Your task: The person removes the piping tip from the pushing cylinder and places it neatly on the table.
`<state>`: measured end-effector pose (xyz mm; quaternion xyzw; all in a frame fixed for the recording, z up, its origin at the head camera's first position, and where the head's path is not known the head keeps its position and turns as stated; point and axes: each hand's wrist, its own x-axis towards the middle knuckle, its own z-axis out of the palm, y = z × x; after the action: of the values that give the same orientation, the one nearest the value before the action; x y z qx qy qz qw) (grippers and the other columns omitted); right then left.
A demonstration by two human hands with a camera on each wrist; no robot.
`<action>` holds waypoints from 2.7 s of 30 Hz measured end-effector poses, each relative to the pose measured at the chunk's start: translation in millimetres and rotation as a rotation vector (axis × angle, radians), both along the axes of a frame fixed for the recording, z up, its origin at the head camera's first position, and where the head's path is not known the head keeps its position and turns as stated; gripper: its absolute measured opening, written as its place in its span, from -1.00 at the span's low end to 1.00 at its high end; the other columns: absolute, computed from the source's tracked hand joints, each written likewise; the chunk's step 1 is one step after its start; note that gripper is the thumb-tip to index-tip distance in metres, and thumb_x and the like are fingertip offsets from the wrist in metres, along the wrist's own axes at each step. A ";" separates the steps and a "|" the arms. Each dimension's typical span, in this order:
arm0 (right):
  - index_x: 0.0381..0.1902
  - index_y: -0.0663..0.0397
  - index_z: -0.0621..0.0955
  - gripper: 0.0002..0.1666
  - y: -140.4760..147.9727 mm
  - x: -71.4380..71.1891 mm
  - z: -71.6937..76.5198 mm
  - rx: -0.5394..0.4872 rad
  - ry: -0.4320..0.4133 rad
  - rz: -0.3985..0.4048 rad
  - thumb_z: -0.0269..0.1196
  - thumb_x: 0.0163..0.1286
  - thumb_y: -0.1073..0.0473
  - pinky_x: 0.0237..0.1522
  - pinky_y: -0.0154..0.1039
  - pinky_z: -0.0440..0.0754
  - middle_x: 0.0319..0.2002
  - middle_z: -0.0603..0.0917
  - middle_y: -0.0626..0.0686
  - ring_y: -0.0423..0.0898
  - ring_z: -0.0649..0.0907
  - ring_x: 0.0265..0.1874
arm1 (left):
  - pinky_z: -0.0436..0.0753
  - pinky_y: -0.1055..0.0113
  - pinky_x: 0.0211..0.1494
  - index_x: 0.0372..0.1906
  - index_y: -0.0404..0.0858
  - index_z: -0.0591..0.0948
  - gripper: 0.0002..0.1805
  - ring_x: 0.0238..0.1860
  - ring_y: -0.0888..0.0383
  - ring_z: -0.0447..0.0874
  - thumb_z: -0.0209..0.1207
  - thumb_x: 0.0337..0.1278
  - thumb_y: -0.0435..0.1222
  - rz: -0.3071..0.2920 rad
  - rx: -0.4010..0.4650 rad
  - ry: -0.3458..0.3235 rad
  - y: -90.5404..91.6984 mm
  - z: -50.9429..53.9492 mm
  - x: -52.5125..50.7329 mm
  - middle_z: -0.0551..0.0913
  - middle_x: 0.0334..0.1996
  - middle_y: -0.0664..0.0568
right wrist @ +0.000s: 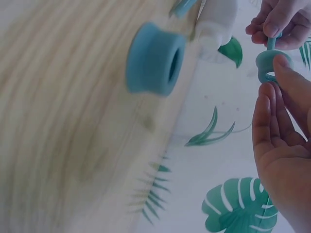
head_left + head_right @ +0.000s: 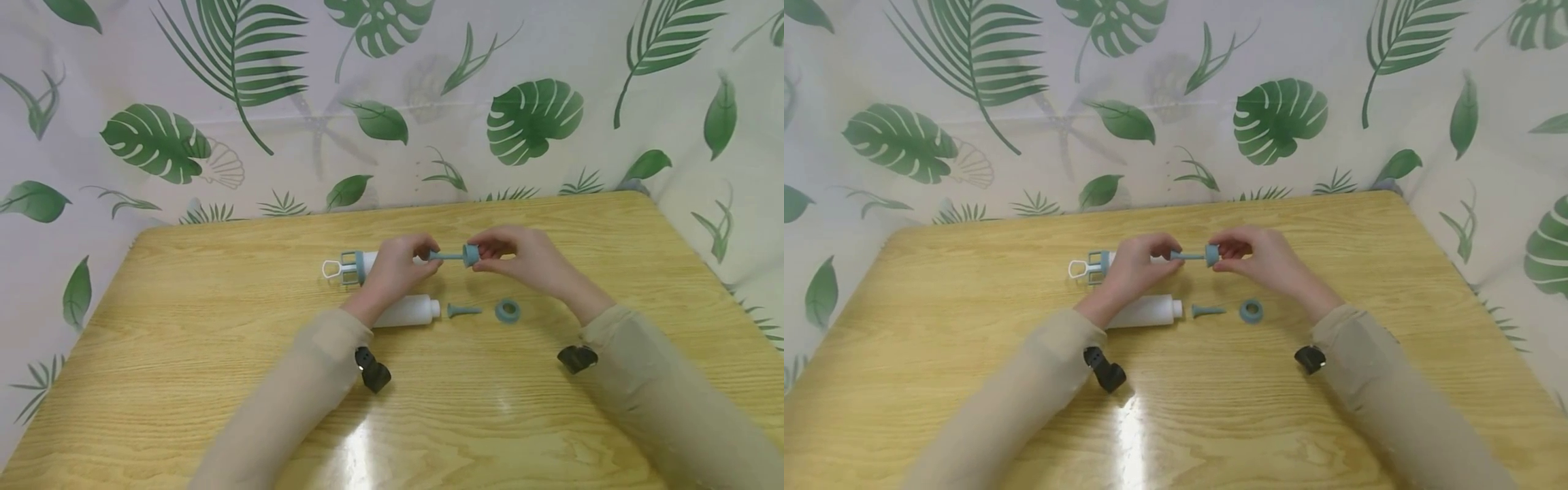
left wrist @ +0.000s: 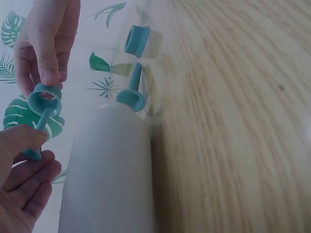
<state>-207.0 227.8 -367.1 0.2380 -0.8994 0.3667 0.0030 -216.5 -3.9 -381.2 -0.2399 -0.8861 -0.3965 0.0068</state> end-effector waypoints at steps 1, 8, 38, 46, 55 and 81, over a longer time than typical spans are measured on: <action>0.02 0.15 0.63 -0.60 2.7 -0.3 -0.1 0.002 0.006 -0.002 0.37 0.22 0.18 -0.17 -0.32 0.59 -0.27 0.68 -0.01 -0.13 0.64 -0.28 | 0.55 0.32 -0.08 -0.20 -0.25 0.65 -0.87 -0.23 0.18 0.59 0.27 0.17 -0.31 0.006 -0.001 -0.006 2.2 0.1 -0.4 0.67 -0.31 0.04; -0.01 0.22 0.61 -0.61 19.4 -5.8 -2.9 0.025 0.013 -0.012 0.38 0.21 0.22 -0.13 -0.09 0.62 -0.11 0.66 0.13 0.04 0.65 -0.17 | 0.54 0.40 -0.21 -0.20 -0.25 0.65 -0.86 -0.25 0.17 0.58 0.26 0.18 -0.29 0.032 -0.023 -0.047 15.0 -1.3 -3.4 0.66 -0.32 0.03; 0.01 0.29 0.59 -0.59 34.4 -26.5 -23.9 0.183 -0.109 0.033 0.37 0.21 0.26 -0.14 -0.02 0.61 -0.10 0.64 0.22 0.12 0.64 -0.17 | 0.50 0.44 -0.29 -0.23 -0.17 0.66 -0.87 -0.37 0.25 0.54 0.22 0.24 -0.20 0.064 -0.366 0.029 51.2 -14.0 -11.0 0.67 -0.33 0.13; 0.00 0.29 0.60 -0.60 34.7 -27.4 -26.7 0.186 -0.113 0.041 0.36 0.21 0.27 -0.13 -0.01 0.61 -0.11 0.65 0.21 0.12 0.64 -0.18 | 0.54 0.37 -0.17 -0.29 -0.12 0.70 -0.85 -0.33 0.24 0.60 0.21 0.23 -0.15 0.038 -0.621 0.174 59.4 -14.4 -14.4 0.68 -0.36 0.16; 0.03 0.30 0.59 -0.58 35.8 -27.4 -29.8 0.197 -0.143 0.027 0.36 0.20 0.28 -0.11 0.01 0.59 -0.10 0.65 0.21 0.13 0.64 -0.16 | 0.46 0.33 -0.10 -0.23 -0.07 0.70 -0.87 -0.23 0.20 0.50 0.24 0.20 -0.15 0.051 -0.720 0.195 67.6 -17.9 -15.3 0.67 -0.28 0.18; 0.07 0.33 0.57 -0.52 31.9 -30.5 -32.1 0.246 -0.158 0.001 0.37 0.19 0.27 -0.10 0.02 0.59 -0.06 0.64 0.24 0.13 0.64 -0.16 | 0.41 0.29 0.03 -0.24 -0.05 0.68 -0.88 -0.15 0.17 0.43 0.18 0.24 -0.14 0.060 -0.822 0.156 64.9 -17.9 -19.8 0.63 -0.22 0.16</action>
<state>-237.5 259.8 -399.1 0.2074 -0.9349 0.2710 -0.0973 -236.3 61.0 -399.1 -0.2258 -0.9741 0.0101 -0.0109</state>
